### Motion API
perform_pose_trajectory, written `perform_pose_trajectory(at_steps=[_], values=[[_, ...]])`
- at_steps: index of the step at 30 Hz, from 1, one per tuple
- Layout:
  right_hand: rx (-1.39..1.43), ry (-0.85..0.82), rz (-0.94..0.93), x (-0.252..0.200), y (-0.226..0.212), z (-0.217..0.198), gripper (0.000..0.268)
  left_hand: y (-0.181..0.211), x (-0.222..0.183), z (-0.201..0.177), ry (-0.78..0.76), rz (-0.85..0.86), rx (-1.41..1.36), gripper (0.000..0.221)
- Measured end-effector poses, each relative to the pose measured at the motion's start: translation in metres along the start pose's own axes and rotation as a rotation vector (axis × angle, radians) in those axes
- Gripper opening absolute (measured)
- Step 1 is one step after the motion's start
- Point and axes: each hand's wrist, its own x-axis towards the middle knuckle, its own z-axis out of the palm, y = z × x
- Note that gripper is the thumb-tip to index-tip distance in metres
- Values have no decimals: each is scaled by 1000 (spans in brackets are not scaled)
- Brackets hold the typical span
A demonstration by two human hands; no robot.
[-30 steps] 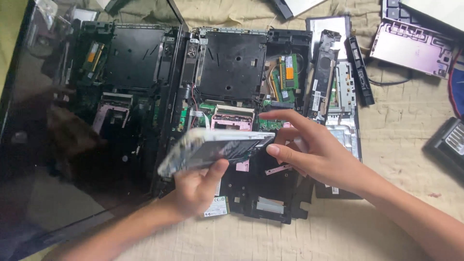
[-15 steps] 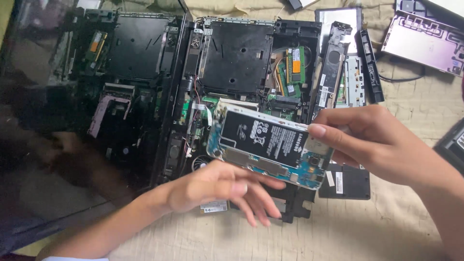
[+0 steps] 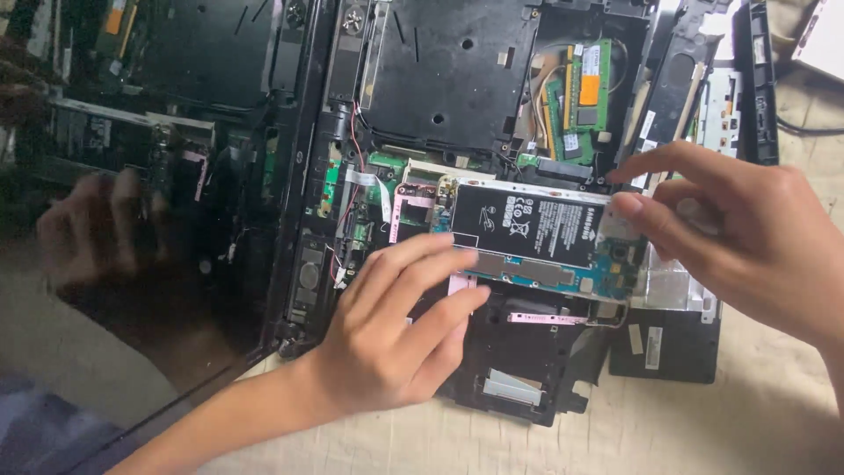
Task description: Inspecting and assembling internal components of a smartphone and a laptop on a repair bench using a small plastic tool.
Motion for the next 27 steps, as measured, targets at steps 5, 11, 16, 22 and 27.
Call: perform_pose_trajectory(at_steps=[5,11,16,22,27], values=[[-30,123,-62,-10,-2,-16,40,-8,-8,7,-160,-138,196,43],[95,233,-156,-18,29,-28,33,-11,-6,6,-275,-180,135,49],[-143,211,-411,-29,6,-33,47,-13,-6,7,-315,-149,156,51],[-173,209,-339,-47,-6,-26,33,-12,-7,7,-290,-150,139,47],[-307,115,-351,-49,4,-24,29,-10,-6,7,-288,-150,130,47]])
